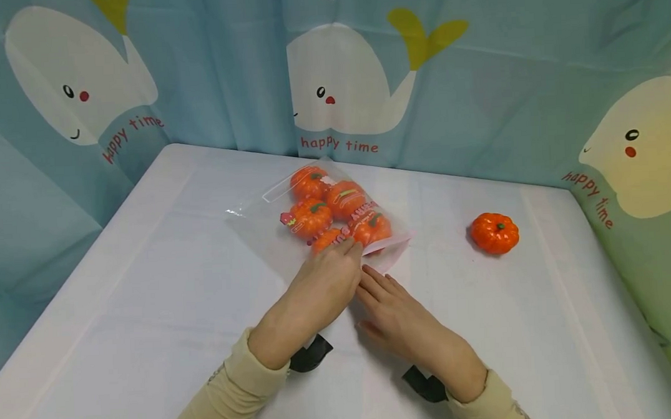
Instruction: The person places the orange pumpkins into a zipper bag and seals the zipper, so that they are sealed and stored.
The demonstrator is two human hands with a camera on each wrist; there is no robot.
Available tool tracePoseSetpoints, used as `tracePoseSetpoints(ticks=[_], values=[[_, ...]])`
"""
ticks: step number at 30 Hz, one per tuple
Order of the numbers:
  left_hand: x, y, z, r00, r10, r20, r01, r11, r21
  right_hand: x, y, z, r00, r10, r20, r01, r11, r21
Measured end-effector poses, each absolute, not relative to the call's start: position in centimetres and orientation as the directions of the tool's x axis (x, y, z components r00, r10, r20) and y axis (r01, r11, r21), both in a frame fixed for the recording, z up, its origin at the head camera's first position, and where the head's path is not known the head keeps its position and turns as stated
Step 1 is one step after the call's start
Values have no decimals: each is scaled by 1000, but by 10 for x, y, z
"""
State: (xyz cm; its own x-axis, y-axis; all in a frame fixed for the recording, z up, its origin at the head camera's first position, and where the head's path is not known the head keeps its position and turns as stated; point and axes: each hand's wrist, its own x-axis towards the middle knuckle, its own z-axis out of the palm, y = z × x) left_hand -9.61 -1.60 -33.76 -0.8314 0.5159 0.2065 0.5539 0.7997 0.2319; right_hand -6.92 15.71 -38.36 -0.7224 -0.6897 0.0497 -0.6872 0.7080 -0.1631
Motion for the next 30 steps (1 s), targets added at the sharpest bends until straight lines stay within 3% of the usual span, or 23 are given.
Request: tracePoseSetpoints(ticks=[10,17,23,30], values=[[-93,-13,-336,-850,494,183,527,782,333,-74,159,-391,-730,-674,113,-683,711,-169],[-93,-13,-336,-831,514,210,556,769,316,-76,158,-392,-739,-664,112,-672,718,-182],[-96,-15,-338,-851,491,186,525,804,278,-77,163,-389,-753,-651,97,-656,732,-184],[-98,-17,-340,-856,471,213,517,790,329,-82,173,-391,-773,-622,123,-634,763,-128]])
